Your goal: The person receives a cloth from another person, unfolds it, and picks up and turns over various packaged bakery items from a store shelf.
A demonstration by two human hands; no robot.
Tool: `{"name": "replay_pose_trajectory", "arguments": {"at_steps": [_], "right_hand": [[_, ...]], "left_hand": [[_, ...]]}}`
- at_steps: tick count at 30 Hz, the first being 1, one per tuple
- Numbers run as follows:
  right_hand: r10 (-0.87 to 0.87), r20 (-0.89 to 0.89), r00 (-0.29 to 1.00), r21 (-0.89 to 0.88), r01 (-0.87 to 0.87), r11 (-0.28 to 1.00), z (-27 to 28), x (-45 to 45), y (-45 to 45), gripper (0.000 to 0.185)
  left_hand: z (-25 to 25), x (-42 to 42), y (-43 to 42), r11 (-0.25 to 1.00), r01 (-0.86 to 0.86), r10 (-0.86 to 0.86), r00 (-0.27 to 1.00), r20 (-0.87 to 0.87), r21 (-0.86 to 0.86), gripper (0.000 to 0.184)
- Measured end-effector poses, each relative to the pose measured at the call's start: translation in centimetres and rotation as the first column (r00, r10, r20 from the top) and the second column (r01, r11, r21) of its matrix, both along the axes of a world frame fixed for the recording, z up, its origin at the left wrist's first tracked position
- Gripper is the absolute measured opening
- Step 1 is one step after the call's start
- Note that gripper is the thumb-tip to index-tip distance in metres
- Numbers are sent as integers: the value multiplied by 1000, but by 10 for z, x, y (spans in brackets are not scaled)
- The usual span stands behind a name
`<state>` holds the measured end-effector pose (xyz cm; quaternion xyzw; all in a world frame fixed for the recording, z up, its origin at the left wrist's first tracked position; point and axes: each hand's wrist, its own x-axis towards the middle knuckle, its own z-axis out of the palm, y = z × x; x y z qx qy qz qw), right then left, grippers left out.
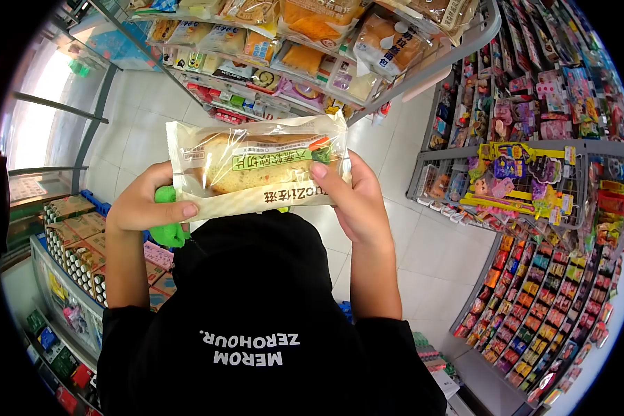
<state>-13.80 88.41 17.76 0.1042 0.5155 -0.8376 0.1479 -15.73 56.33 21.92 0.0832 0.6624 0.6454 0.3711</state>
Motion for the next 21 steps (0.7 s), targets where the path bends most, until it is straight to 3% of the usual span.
{"name": "replay_pose_trajectory", "arguments": {"at_steps": [9, 21], "right_hand": [[-74, -73, 995, 96, 81, 992, 16, -3, -8, 60], [-221, -105, 970, 145, 235, 961, 22, -16, -11, 51]], "left_hand": [[-13, -12, 13, 994, -100, 99, 995, 10, 37, 54], [-29, -28, 43, 938, -273, 236, 954, 184, 213, 57]]}}
